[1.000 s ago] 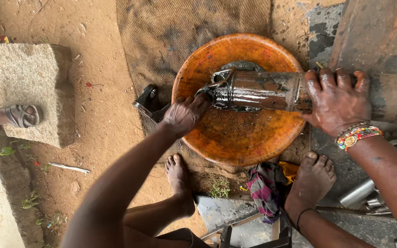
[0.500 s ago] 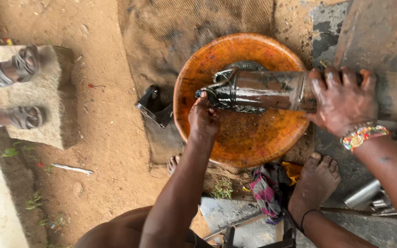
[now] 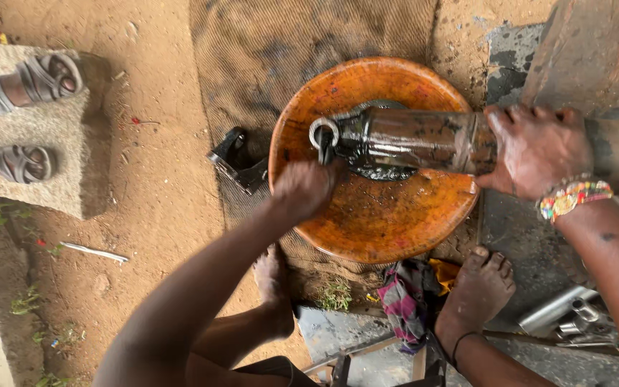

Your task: The person cleans a greasy mechanical gear and a long metal shaft in an orange basin filled with liquid. They scrub the parts by hand and use a screwdriver to clean crevices on the shaft. The person also handles several metal pipe fittings, placing them on a burlap sack nearby.

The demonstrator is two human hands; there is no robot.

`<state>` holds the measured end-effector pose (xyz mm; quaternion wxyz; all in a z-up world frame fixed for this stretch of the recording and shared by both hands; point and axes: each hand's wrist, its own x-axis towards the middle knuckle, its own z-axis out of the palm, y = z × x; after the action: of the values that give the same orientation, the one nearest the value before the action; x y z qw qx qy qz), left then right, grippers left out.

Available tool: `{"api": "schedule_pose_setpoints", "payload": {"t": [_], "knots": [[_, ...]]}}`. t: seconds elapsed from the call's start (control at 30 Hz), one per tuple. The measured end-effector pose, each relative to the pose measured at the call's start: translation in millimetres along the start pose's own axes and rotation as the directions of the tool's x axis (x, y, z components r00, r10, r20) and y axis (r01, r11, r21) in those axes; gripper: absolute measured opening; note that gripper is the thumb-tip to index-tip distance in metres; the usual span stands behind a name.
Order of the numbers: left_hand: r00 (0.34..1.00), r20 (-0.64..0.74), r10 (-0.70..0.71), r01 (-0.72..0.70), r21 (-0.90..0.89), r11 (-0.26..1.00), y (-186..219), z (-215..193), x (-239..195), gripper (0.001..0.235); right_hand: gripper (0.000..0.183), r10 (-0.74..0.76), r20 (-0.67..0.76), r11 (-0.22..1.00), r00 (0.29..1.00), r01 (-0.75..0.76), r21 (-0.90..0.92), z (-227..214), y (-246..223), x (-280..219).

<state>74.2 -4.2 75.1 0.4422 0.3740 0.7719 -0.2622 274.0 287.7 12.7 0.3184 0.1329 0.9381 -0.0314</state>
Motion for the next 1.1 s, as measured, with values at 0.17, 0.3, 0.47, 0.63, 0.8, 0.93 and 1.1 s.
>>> {"api": "schedule_pose_setpoints", "payload": {"t": [0.17, 0.3, 0.47, 0.63, 0.8, 0.93, 1.1], "knots": [[0.998, 0.064, -0.018, 0.017, 0.019, 1.000, 27.3, 91.0, 63.5, 0.046, 0.139, -0.017, -0.111, 0.998, 0.994, 0.023, 0.058, 3.0, 10.9, 8.3], [-0.027, -0.975, 0.219, 0.210, 0.209, 0.955, 67.7, 128.1, 129.5, 0.059, 0.137, -0.011, -0.169, 0.999, 0.986, 0.016, 0.027, 0.3, 11.4, 4.7], [0.929, 0.263, 0.259, -0.315, 0.203, 0.927, 84.0, 148.9, 169.0, 0.043, 0.132, 0.001, -0.050, 0.989, 0.999, 0.006, 0.150, -17.0, 9.0, 5.8], [0.949, -0.297, -0.101, 0.100, -0.018, 0.995, 43.5, 155.2, 152.3, 0.039, 0.128, 0.001, -0.097, 0.995, 0.995, 0.009, 0.104, -31.3, 7.6, 6.7], [0.518, -0.822, -0.237, -0.361, -0.461, 0.811, 52.2, 99.4, 91.4, 0.023, 0.133, -0.019, -0.118, 0.986, 0.993, 0.039, 0.163, -18.6, 16.6, 12.0], [0.529, -0.780, -0.334, -0.503, -0.605, 0.617, 114.4, 77.7, 99.3, 0.019, 0.130, -0.041, -0.178, 0.973, 0.983, 0.081, 0.218, -17.3, 16.9, 17.8], [0.295, -0.951, -0.091, -0.510, -0.237, 0.827, 140.6, 65.6, 130.5, 0.019, 0.133, 0.030, 0.001, 0.987, 1.000, -0.030, 0.158, -39.2, 13.2, 19.9]]}}
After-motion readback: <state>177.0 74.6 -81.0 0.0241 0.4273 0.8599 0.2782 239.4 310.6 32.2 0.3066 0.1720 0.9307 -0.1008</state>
